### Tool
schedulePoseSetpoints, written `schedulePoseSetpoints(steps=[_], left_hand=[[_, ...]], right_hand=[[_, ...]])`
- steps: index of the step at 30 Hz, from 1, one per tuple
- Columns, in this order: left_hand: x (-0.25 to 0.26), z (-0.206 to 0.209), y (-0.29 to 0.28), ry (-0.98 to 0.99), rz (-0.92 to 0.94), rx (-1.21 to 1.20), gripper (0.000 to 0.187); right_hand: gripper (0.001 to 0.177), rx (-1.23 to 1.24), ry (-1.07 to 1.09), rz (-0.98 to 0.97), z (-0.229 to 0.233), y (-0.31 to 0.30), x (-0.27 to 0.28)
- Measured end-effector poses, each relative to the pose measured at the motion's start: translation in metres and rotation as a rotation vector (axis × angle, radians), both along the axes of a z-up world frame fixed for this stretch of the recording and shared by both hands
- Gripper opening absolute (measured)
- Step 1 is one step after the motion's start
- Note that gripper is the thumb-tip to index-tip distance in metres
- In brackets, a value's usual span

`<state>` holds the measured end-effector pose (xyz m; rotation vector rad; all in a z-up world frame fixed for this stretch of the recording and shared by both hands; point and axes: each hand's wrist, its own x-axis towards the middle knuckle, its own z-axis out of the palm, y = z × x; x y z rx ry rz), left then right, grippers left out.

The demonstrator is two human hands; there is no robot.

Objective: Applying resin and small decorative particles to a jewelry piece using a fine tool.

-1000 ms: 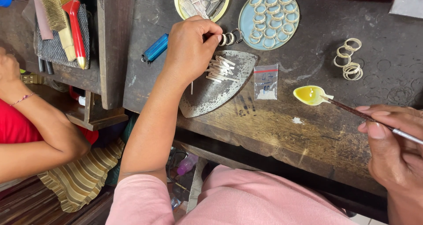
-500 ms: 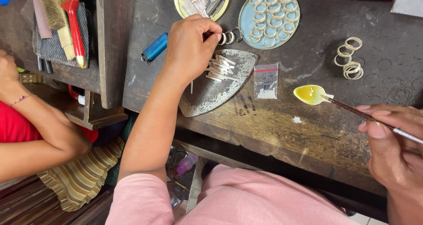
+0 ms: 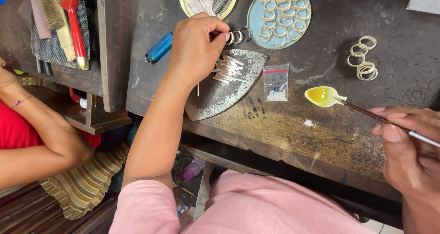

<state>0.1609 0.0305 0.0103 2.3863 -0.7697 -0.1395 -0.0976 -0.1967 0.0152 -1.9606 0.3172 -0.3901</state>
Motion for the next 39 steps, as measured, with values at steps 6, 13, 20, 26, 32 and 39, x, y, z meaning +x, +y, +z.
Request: schedulePoseSetpoints(steps=[6, 13, 20, 26, 32, 39], left_hand=[[-0.002, 0.005, 0.002, 0.033, 0.025, 0.007, 0.011], [-0.044, 0.034, 0.022, -0.224, 0.090, -0.171, 0.010], [-0.116, 0.041, 0.022, -0.225, 0.051, -0.413, 0.015], [-0.160, 0.004, 0.001, -0.105, -0.197, -0.632, 0.018], [-0.163, -0.004, 0.001, -0.337, -0.174, -0.565, 0.021], [-0.165, -0.001, 0.012, 0.021, -0.159, -0.828, 0.029]], right_hand=[[0.010, -0.039, -0.078, 0.040, -0.013, -0.008, -0.002], [0.010, -0.032, -0.021, -0.003, -0.004, -0.004, 0.001], [0.011, -0.100, -0.090, 0.046, -0.009, -0.008, 0.003], [0.011, -0.133, -0.046, 0.049, 0.000, -0.002, 0.000], [0.013, -0.102, -0.087, 0.047, 0.006, 0.007, 0.001], [0.010, -0.147, -0.026, -0.011, 0.010, 0.016, -0.001]])
